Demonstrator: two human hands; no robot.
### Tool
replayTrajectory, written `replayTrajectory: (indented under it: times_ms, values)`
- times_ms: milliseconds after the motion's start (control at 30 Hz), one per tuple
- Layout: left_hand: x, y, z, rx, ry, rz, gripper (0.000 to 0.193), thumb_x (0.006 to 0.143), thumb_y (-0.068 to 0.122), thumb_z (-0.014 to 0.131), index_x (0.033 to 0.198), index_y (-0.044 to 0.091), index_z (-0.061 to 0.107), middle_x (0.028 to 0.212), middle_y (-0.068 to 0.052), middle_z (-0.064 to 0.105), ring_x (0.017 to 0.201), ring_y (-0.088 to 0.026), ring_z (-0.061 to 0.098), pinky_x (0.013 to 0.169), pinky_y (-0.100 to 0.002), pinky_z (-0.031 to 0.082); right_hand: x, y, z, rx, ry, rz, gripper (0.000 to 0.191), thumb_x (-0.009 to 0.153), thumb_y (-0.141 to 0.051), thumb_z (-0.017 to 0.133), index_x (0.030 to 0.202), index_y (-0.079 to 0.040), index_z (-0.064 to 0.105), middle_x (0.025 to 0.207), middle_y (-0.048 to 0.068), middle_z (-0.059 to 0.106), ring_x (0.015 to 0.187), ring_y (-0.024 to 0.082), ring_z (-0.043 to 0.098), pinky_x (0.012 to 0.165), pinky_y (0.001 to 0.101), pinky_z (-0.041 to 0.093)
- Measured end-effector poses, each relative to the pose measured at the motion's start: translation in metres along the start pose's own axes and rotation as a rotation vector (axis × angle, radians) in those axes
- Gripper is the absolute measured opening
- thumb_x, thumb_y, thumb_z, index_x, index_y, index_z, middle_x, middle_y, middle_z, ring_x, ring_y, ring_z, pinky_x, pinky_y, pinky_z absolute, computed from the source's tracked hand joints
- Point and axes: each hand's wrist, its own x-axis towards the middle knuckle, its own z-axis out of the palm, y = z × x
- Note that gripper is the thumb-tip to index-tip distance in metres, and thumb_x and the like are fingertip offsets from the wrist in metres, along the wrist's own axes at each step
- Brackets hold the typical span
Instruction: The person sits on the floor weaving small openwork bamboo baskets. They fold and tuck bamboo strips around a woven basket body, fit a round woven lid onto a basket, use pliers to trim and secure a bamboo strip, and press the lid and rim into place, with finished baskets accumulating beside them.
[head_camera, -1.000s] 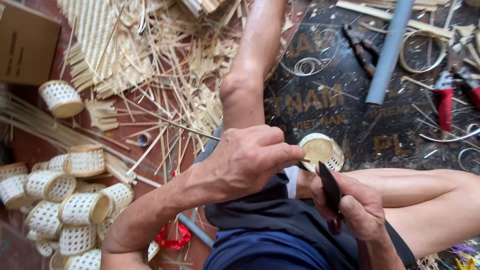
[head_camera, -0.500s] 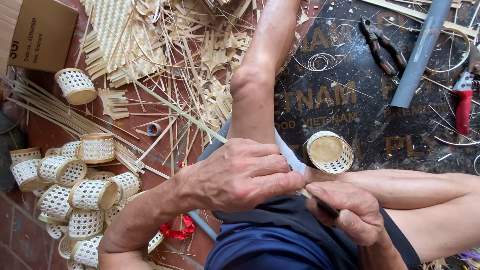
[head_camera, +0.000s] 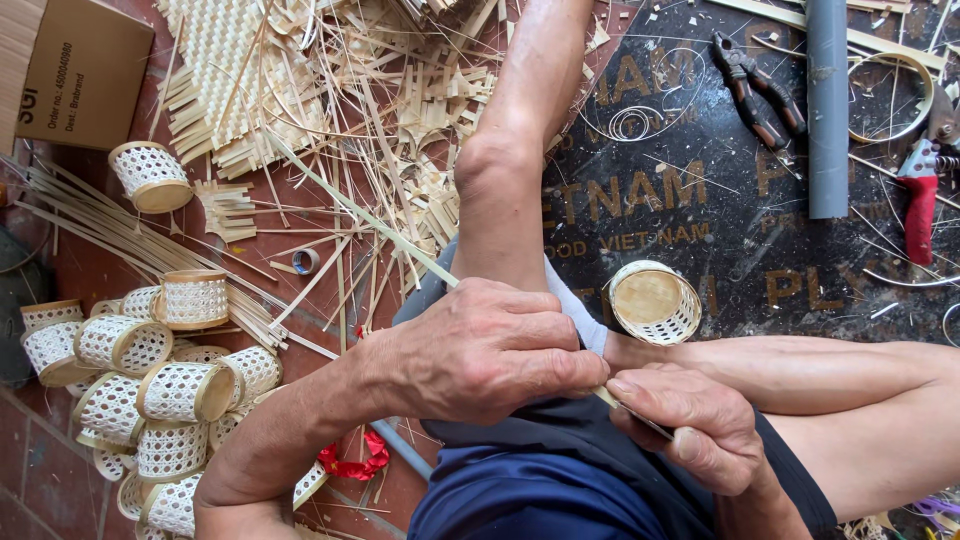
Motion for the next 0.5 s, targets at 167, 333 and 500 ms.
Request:
replayTrajectory:
  times_ms: [167,333,500]
  values:
    - [0.002,-0.001,0.005,-0.025,0.003,-0.012,0.021,0.102,0.012,0.066,0.122,0.007,0.064,0.091,-0.003,0.055,0.082,-0.022,0.061,0.068,-0.034,0.051,0.001,-0.003,0.001,0.021,-0.006,-0.010,0.052,0.105,-0.034,0.060,0.138,0.007,0.064,0.130,0.022,0.074,0.089,0.021,0.072,0.080,0.0346,0.056]
    - [0.003,-0.003,0.005,-0.066,0.007,-0.022,0.019,0.102,0.011,0.065,0.120,0.006,0.064,0.091,-0.003,0.054,0.081,-0.021,0.062,0.067,-0.034,0.051,0.004,-0.006,-0.001,-0.054,-0.009,-0.034,0.052,0.108,-0.035,0.060,0.141,0.005,0.064,0.128,0.020,0.076,0.083,0.019,0.073,0.077,0.0335,0.057]
    - [0.003,-0.002,0.017,-0.070,0.003,-0.019,0.020,0.100,0.009,0.065,0.119,0.005,0.064,0.092,-0.004,0.057,0.082,-0.022,0.063,0.069,-0.035,0.052,0.009,-0.003,0.005,0.113,-0.009,-0.053,0.050,0.106,-0.032,0.062,0.142,0.003,0.062,0.104,0.021,0.078,0.063,0.014,0.059,0.062,0.0288,0.048]
